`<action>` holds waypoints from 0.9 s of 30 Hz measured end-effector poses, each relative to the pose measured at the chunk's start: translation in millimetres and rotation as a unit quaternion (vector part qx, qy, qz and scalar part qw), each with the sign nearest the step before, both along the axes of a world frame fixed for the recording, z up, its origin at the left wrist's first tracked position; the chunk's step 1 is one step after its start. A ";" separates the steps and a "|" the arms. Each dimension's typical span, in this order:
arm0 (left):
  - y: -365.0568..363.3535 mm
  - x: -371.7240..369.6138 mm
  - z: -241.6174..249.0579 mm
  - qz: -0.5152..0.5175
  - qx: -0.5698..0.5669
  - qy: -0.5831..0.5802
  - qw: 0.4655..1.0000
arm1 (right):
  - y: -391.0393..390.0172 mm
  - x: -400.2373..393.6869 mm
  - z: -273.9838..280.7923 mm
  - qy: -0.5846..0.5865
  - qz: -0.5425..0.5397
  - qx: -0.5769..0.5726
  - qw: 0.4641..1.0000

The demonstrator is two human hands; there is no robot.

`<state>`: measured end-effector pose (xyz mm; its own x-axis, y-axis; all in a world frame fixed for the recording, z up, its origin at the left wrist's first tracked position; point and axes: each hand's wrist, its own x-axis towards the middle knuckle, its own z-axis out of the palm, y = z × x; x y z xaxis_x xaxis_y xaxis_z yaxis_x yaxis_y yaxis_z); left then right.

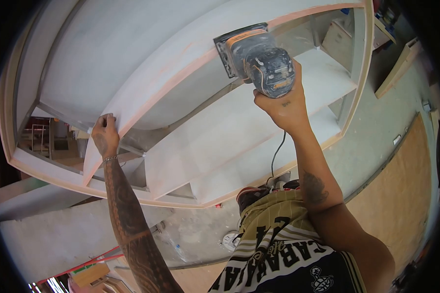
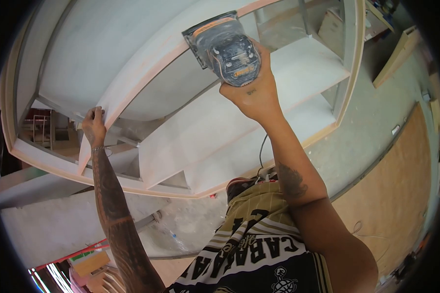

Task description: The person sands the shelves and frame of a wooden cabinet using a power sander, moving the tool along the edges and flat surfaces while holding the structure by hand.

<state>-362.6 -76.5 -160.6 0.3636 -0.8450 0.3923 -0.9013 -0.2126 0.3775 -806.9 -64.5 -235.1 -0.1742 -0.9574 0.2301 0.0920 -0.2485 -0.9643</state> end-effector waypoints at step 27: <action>1.2 -1.9 1.9 0.006 0.010 0.009 1.000 | 6.1 8.8 2.5 0.056 0.065 -0.034 0.996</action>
<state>-364.5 -75.3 -158.7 0.3813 -0.8481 0.3680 -0.8913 -0.2316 0.3898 -798.1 -58.4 -232.6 -0.0188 -0.9515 0.3070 0.0197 -0.3073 -0.9514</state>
